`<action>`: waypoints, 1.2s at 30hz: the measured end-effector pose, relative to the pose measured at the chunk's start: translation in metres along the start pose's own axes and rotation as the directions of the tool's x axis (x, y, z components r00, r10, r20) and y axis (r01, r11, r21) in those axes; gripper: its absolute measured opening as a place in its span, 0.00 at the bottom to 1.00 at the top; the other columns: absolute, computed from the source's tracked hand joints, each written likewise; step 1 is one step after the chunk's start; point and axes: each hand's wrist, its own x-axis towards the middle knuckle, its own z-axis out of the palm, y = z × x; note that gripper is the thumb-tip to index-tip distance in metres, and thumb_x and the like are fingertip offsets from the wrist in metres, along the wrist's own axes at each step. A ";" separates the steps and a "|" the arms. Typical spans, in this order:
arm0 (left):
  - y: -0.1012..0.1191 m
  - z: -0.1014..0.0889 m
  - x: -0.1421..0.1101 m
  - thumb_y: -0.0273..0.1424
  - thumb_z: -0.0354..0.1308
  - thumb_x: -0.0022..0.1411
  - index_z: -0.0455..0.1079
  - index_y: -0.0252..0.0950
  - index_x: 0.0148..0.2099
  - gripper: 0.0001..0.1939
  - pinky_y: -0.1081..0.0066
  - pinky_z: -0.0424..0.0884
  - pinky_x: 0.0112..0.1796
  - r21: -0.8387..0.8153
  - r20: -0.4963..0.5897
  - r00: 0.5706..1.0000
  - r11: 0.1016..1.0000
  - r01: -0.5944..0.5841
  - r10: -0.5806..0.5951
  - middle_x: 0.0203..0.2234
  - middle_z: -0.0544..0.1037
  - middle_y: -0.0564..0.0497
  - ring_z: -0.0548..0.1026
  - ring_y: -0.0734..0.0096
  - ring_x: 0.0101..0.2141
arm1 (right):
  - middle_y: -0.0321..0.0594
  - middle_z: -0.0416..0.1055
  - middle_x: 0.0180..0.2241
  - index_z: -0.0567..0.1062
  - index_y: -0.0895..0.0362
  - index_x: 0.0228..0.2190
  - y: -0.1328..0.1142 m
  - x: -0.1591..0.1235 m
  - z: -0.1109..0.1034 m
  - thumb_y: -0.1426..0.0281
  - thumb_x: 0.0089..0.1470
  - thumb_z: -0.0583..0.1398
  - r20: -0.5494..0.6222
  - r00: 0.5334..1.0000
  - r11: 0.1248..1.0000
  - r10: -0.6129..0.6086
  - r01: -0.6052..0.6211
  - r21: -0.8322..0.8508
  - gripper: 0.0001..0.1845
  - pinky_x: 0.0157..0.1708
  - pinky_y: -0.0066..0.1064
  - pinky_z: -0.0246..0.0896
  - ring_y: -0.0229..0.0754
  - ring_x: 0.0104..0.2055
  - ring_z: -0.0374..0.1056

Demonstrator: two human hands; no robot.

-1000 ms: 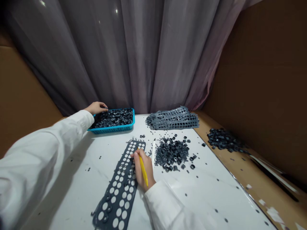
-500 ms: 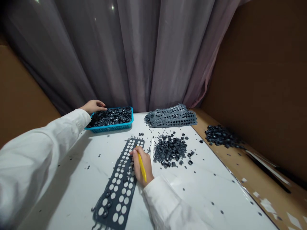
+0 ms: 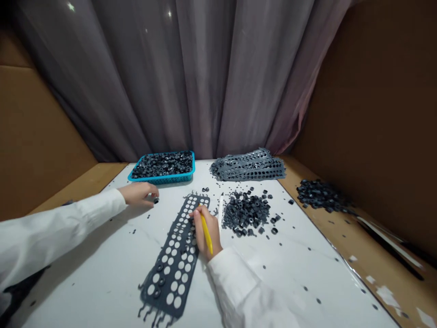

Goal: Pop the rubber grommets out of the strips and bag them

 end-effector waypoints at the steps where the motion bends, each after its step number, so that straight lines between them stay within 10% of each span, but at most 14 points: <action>1: 0.002 0.006 -0.002 0.33 0.59 0.52 0.73 0.39 0.37 0.09 0.74 0.60 0.27 -0.001 -0.017 1.000 1.000 0.009 -0.009 0.32 0.77 0.52 0.71 0.72 0.26 | 0.37 0.75 0.33 0.69 0.54 0.30 0.000 0.000 0.000 0.59 0.60 0.49 -0.007 1.000 1.000 0.002 -0.002 0.005 0.15 0.36 0.29 0.60 0.40 0.32 0.69; 8: 0.001 -0.011 0.007 0.35 0.55 0.56 0.74 0.39 0.34 0.09 0.75 0.63 0.30 -0.010 -0.131 0.991 0.999 -0.041 0.040 0.30 0.76 0.53 0.71 0.74 0.27 | 0.38 0.74 0.31 0.69 0.55 0.29 -0.001 -0.001 -0.001 0.58 0.59 0.48 -0.014 1.000 1.000 0.027 -0.027 0.007 0.17 0.33 0.29 0.60 0.40 0.30 0.69; 15: -0.014 -0.057 0.074 0.39 0.52 0.57 0.73 0.37 0.38 0.14 0.69 0.64 0.40 0.020 -0.422 0.903 0.995 0.101 -0.083 0.33 0.73 0.48 0.70 0.63 0.39 | 0.37 0.75 0.32 0.67 0.54 0.29 0.001 0.000 0.000 0.59 0.60 0.48 -0.008 1.000 0.999 0.006 -0.006 0.036 0.16 0.35 0.30 0.61 0.40 0.31 0.69; 26: -0.018 -0.052 0.091 0.39 0.58 0.51 0.74 0.37 0.36 0.13 0.69 0.64 0.37 0.036 -0.414 0.907 0.995 0.098 -0.074 0.32 0.71 0.48 0.69 0.61 0.38 | 0.37 0.75 0.32 0.69 0.55 0.29 -0.002 0.001 -0.002 0.61 0.60 0.49 -0.023 0.999 0.999 -0.034 0.035 0.022 0.15 0.36 0.30 0.60 0.40 0.33 0.70; 33: 0.082 -0.015 0.033 0.41 0.58 0.53 0.71 0.39 0.32 0.11 0.70 0.64 0.38 -0.030 -0.256 0.938 0.968 -0.248 0.233 0.31 0.73 0.50 0.70 0.66 0.36 | 0.38 0.73 0.30 0.64 0.56 0.47 -0.001 0.015 -0.018 0.60 0.58 0.49 -0.367 0.922 0.962 0.122 -0.018 0.274 0.19 0.28 0.29 0.60 0.38 0.27 0.65; 36: 0.145 0.027 -0.024 0.40 0.60 0.52 0.68 0.40 0.33 0.10 0.69 0.63 0.31 -0.177 -0.037 0.849 0.833 -0.524 0.527 0.29 0.73 0.52 0.69 0.67 0.32 | 0.34 0.70 0.26 0.62 0.55 0.46 0.000 0.020 -0.022 0.63 0.55 0.50 -0.437 0.883 0.947 0.172 -0.027 0.320 0.17 0.27 0.27 0.58 0.36 0.25 0.62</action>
